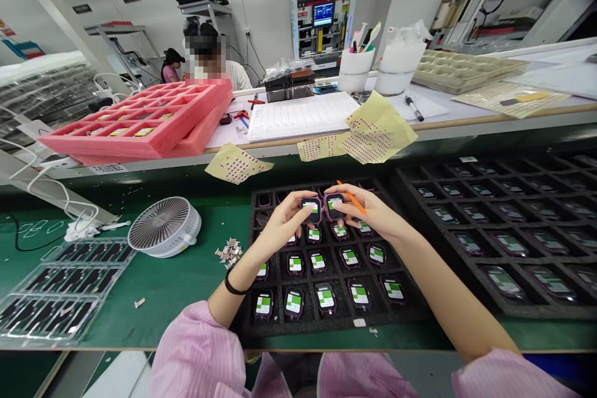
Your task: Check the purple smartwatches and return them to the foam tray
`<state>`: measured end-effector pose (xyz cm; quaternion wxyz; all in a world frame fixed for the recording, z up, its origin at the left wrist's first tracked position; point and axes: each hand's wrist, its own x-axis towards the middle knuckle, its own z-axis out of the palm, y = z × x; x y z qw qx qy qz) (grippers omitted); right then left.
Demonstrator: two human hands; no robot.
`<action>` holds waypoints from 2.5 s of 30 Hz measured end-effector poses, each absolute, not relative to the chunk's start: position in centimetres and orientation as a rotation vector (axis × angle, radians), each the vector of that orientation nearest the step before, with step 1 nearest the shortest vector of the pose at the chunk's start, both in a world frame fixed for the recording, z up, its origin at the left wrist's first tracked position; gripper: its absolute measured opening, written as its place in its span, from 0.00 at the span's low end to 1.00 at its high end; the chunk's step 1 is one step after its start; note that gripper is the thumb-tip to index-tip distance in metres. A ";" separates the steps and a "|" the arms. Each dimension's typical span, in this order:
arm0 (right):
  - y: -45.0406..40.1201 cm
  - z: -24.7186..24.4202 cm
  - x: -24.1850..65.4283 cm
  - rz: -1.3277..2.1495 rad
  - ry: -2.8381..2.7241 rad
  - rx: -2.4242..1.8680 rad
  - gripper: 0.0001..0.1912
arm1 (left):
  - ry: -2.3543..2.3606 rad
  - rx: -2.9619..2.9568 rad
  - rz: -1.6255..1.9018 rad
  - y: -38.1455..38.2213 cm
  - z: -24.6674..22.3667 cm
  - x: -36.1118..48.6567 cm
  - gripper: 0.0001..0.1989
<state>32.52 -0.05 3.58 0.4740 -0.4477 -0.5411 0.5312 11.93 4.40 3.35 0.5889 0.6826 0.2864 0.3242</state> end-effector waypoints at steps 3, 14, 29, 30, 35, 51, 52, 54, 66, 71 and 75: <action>-0.1 3.6 32.5 1.295 -1.321 -1.094 0.20 | 0.670 1.604 0.776 4.4 3.4 12.0 0.20; -0.2 3.5 32.4 1.259 -1.318 -1.114 0.18 | 0.764 1.559 0.789 4.5 3.7 12.1 0.16; 0.0 3.6 33.1 1.291 -1.430 -1.065 0.26 | 0.707 1.600 0.724 4.4 3.3 11.7 0.24; 0.0 3.6 33.1 1.292 -1.426 -1.069 0.26 | 0.717 1.599 0.728 4.4 3.4 11.8 0.23; 0.0 3.6 33.0 1.260 -1.355 -1.119 0.20 | 0.763 1.584 0.761 4.4 3.4 11.9 0.18; 0.0 4.0 32.8 1.307 -1.317 -1.208 0.26 | 0.696 1.656 0.652 5.0 2.5 11.7 0.20; 0.0 4.1 32.8 1.314 -1.324 -1.201 0.26 | 0.671 1.655 0.650 5.1 2.4 11.6 0.21; -0.1 4.3 32.8 1.312 -1.330 -1.191 0.26 | 0.652 1.656 0.660 5.2 2.2 11.6 0.22; 0.4 3.9 32.3 1.268 -1.184 -1.255 0.25 | 0.757 1.511 0.717 4.5 3.0 12.6 0.15; 0.5 3.6 32.4 1.249 -1.150 -1.288 0.23 | 0.768 1.515 0.699 4.7 3.1 12.6 0.14; 0.5 3.3 32.7 1.278 -1.168 -1.273 0.24 | 0.711 1.553 0.683 5.1 2.9 12.1 0.17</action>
